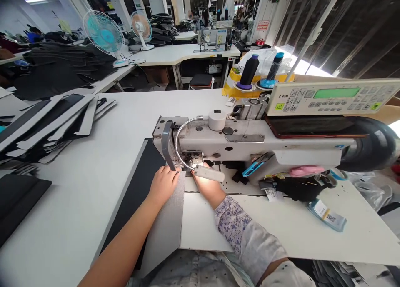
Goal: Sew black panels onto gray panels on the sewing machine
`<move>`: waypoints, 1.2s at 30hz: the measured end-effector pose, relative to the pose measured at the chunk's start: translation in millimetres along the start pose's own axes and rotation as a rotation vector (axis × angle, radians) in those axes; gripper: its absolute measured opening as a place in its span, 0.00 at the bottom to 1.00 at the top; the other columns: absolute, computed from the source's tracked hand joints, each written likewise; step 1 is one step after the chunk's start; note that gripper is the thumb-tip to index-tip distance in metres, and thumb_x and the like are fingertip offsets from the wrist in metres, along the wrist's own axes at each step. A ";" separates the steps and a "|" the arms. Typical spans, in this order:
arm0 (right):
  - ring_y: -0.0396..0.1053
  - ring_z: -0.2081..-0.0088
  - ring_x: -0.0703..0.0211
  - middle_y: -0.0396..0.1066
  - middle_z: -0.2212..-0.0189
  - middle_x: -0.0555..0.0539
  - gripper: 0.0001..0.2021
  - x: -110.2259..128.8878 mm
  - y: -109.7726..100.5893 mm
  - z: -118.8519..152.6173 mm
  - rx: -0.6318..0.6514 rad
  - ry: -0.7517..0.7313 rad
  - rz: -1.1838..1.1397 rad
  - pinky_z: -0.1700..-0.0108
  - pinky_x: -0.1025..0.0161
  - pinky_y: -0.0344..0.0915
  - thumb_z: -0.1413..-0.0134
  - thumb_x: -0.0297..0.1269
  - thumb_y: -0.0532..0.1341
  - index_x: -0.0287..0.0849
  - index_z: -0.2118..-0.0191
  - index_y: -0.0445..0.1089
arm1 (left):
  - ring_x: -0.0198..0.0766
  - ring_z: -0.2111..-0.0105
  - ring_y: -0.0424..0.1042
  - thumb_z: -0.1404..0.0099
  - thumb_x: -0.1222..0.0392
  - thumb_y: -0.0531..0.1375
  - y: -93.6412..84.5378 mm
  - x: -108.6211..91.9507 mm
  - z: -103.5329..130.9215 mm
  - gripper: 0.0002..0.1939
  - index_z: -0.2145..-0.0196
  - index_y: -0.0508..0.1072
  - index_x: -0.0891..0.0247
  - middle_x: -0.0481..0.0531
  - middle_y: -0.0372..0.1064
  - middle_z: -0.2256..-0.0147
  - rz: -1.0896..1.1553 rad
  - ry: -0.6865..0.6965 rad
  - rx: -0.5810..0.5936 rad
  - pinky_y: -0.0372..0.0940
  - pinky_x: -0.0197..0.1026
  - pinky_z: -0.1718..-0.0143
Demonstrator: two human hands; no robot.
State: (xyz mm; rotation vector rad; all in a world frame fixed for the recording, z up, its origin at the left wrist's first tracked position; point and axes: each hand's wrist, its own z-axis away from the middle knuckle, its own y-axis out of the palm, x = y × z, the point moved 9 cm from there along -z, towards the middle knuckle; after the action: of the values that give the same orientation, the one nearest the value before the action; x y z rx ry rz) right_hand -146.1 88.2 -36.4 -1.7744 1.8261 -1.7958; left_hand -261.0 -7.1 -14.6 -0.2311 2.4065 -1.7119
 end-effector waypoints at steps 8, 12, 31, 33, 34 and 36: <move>0.72 0.55 0.53 0.74 0.57 0.42 0.15 20.2 -7.6 3.1 0.033 -0.110 0.052 0.48 0.55 0.65 0.34 0.38 0.50 0.44 0.49 0.70 | 0.46 0.62 0.68 0.33 0.61 0.52 8.6 11.9 -26.1 0.12 0.66 0.75 0.64 0.58 0.71 0.64 -0.060 -0.022 0.059 0.63 0.46 0.59; 0.71 0.54 0.54 0.74 0.54 0.45 0.14 11.5 -36.3 41.8 0.015 -0.104 0.102 0.50 0.57 0.66 0.35 0.35 0.52 0.45 0.49 0.70 | 0.48 0.57 0.69 0.33 0.59 0.51 4.0 4.3 -15.3 0.13 0.60 0.74 0.64 0.60 0.72 0.59 -0.059 0.033 0.107 0.64 0.47 0.54; 0.67 0.63 0.51 0.72 0.67 0.43 0.15 -114.7 -188.7 139.9 -0.384 0.339 0.518 0.57 0.55 0.63 0.36 0.38 0.52 0.40 0.66 0.75 | 0.51 0.47 0.65 0.30 0.53 0.43 -3.5 -10.2 28.1 0.24 0.46 0.69 0.65 0.61 0.66 0.47 -0.034 0.129 0.020 0.63 0.53 0.48; 0.68 0.63 0.51 0.73 0.67 0.42 0.14 -114.9 -190.0 140.3 -0.389 0.341 0.530 0.57 0.55 0.63 0.37 0.39 0.53 0.40 0.65 0.75 | 0.52 0.47 0.65 0.30 0.53 0.43 -3.2 -10.6 28.2 0.24 0.46 0.69 0.65 0.61 0.66 0.47 -0.032 0.133 0.019 0.63 0.53 0.48; 0.68 0.63 0.51 0.73 0.66 0.42 0.13 -115.0 -189.5 139.8 -0.381 0.340 0.539 0.56 0.55 0.63 0.38 0.39 0.54 0.40 0.64 0.75 | 0.52 0.47 0.65 0.30 0.53 0.43 -3.0 -10.7 28.0 0.24 0.46 0.69 0.65 0.62 0.66 0.47 -0.029 0.134 0.019 0.63 0.53 0.48; 0.68 0.62 0.50 0.73 0.65 0.42 0.12 -115.4 -186.8 137.8 -0.346 0.336 0.563 0.55 0.54 0.63 0.39 0.40 0.56 0.40 0.62 0.75 | 0.52 0.47 0.65 0.31 0.52 0.43 -2.7 -10.4 27.6 0.24 0.46 0.69 0.65 0.62 0.66 0.47 -0.020 0.134 0.021 0.63 0.54 0.49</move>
State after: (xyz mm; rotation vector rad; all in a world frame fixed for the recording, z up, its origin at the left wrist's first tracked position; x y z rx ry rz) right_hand 108.8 134.3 -27.7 -0.8829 2.5573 -1.6827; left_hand -244.4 -30.9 -20.3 -0.1419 2.4860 -1.8142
